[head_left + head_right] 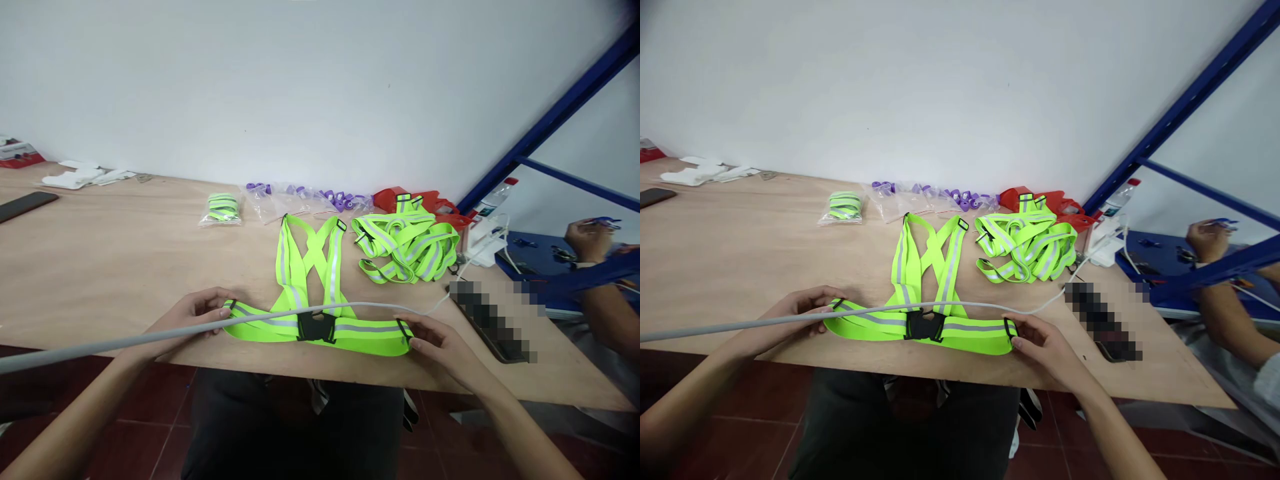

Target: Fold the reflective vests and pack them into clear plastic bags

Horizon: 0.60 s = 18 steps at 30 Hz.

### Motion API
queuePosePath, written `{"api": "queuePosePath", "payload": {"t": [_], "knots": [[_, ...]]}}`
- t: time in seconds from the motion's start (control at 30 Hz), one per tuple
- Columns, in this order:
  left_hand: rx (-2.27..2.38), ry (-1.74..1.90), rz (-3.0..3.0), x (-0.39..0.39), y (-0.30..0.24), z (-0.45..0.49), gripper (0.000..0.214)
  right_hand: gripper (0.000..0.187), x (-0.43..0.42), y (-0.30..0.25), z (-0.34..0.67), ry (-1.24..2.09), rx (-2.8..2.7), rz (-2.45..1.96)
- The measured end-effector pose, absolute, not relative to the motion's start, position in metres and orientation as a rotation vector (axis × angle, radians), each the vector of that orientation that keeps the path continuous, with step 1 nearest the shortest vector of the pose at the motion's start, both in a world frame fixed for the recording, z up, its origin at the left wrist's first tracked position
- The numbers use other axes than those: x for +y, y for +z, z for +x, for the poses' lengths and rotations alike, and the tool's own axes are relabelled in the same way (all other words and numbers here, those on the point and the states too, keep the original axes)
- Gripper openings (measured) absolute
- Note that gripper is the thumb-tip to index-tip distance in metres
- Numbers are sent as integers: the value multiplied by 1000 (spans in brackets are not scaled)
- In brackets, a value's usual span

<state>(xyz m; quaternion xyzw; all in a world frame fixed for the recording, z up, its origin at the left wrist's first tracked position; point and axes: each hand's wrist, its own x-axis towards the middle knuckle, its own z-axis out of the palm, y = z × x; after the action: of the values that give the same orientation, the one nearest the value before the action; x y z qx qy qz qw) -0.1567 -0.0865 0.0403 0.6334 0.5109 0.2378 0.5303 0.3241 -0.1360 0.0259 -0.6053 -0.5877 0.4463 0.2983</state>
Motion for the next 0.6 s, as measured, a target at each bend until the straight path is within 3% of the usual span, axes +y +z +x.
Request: {"api": "queuePosePath", "payload": {"t": [0.17, 0.6], "knots": [[1174, 654, 1346, -86, 21, -164, 38, 74, -137, 29, 321, 1209, -1531, -1630], [1233, 658, 1296, -85, 17, -163, 41, 65, -140, 8, 330, 1305, -1337, -1491]]}}
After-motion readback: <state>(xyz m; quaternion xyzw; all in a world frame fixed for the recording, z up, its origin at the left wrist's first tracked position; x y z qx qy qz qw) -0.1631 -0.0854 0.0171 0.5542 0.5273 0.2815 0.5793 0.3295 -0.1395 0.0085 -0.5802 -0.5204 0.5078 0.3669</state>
